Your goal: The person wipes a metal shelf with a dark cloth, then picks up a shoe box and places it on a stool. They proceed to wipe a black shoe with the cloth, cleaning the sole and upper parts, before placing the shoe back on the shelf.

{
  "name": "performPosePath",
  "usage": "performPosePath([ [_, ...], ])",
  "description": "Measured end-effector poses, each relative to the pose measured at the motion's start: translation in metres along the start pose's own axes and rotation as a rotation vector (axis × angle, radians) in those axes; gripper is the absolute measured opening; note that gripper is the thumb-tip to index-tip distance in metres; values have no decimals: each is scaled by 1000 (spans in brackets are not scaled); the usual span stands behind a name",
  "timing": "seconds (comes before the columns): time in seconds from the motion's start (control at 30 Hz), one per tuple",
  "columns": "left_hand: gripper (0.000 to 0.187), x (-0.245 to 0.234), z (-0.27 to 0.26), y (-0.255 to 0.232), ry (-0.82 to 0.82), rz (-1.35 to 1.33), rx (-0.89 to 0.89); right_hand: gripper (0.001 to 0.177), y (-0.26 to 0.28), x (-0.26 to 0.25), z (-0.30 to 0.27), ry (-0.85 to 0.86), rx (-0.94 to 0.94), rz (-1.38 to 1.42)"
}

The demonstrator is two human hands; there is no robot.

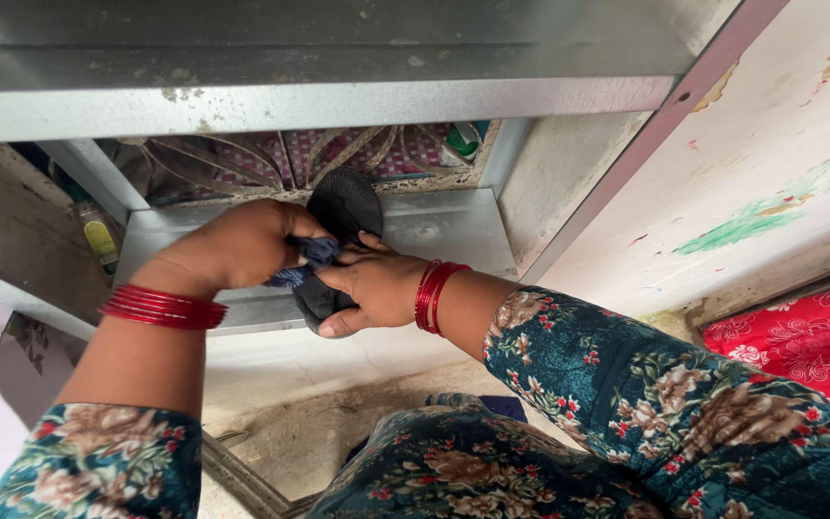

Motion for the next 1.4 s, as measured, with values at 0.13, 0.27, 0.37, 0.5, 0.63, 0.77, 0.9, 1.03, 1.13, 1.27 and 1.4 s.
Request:
performPosePath([
  [0.13, 52, -39, 0, -21, -444, 24, 264, 88, 8, -10, -1, -124, -101, -42],
  [0.27, 56, -20, 35, -28, -475, 254, 259, 89, 5, -7, 0, -73, -64, -3],
  [0.37, 52, -3, 55, -5, -376, 205, 7, 88, 7, -9, -2, -63, -48, 3],
  [0.5, 58, -13, 59, 28, -501, 129, -96, 89, 5, -5, -1, -81, -52, -6],
  [0.63, 42, -21, 54, 79, -544, 153, -385, 89, 2, -5, 0, -108, -71, 8],
  [0.77, 51, -32, 41, 53, -732, 168, -145, 88, 4, -7, 0, -107, -70, 10],
  [0.9, 56, -15, 63, -9, -602, 179, 120, 82, 8, -11, -6, -112, -66, 33],
  [1.03, 55, -5, 68, -2, -450, 161, -122, 81, 14, -16, -9, -137, -113, 46],
  [1.13, 48, -21, 48, 20, -558, 157, -304, 80, 12, -14, -6, -154, -92, -13],
  [1.27, 41, -30, 3, 48, -725, 196, -442, 82, 9, -13, -4, -176, -80, 10],
  [1.4, 47, -21, -17, 80, -718, 196, -494, 76, 10, -12, -8, -233, -80, 11],
])
Point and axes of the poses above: each hand's wrist, its own z-axis towards the middle knuckle, its own x-axis out of the palm, y = z × x, the point moved 10 cm from there along z, towards the middle knuckle, and after that the axes turned 10 degrees about y, right-handed, at the moved point
